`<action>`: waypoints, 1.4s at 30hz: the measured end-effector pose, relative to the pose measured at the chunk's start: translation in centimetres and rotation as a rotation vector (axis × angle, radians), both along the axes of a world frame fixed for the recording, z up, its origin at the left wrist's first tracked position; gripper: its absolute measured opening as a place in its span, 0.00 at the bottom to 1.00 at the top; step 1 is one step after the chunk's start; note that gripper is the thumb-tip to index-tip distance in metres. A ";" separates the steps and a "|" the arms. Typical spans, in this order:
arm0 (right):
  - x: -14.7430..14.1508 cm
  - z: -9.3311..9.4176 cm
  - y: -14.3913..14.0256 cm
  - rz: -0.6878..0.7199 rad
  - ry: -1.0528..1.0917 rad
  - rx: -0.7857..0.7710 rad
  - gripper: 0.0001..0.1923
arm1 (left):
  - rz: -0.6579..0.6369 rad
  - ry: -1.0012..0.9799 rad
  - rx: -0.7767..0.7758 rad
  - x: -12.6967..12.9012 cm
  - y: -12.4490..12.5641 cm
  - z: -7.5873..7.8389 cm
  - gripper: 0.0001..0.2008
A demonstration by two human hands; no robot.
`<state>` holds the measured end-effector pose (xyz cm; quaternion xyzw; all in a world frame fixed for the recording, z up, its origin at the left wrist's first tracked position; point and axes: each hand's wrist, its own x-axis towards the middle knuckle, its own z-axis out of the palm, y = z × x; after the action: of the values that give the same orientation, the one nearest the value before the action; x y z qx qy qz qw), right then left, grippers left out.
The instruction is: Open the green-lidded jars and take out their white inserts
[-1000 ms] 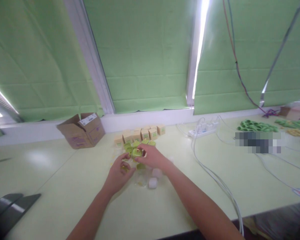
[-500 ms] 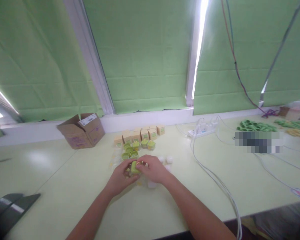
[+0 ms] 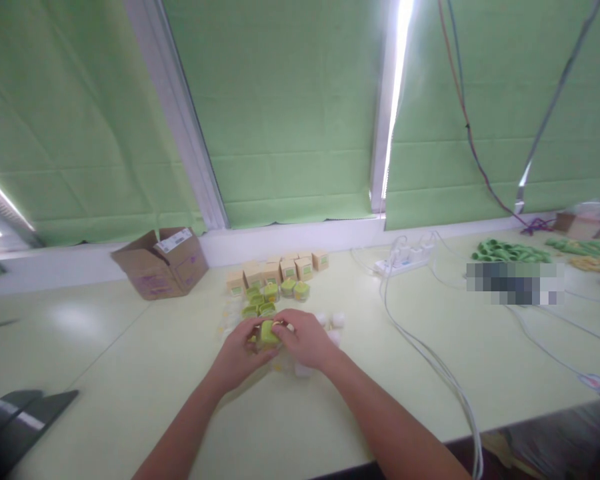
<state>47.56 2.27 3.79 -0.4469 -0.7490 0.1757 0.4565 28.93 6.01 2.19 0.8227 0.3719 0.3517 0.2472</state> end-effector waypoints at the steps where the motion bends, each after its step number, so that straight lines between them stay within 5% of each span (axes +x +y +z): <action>1: 0.0 0.0 0.0 -0.003 0.003 0.004 0.11 | -0.003 0.000 0.010 0.0 0.0 0.1 0.24; 16: 1.4 -1.6 1.9 -0.115 0.337 -0.026 0.14 | 0.033 0.137 0.090 -2.7 1.6 -0.2 0.23; 23: 1.5 -1.8 2.1 -0.123 0.351 -0.025 0.14 | -0.009 0.394 0.184 -3.9 1.8 -0.1 0.24; 35: 1.6 -1.8 2.2 -0.114 0.336 -0.034 0.14 | -0.061 0.446 0.249 -3.9 2.2 -0.7 0.23; 42: 1.6 -2.1 2.4 -0.094 0.342 -0.040 0.14 | 0.070 0.520 0.335 -4.4 3.5 -1.9 0.25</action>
<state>49.15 4.63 1.64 -0.4538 -0.6353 0.2424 0.5759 24.49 9.51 0.26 0.9012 0.3875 0.1941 -0.0077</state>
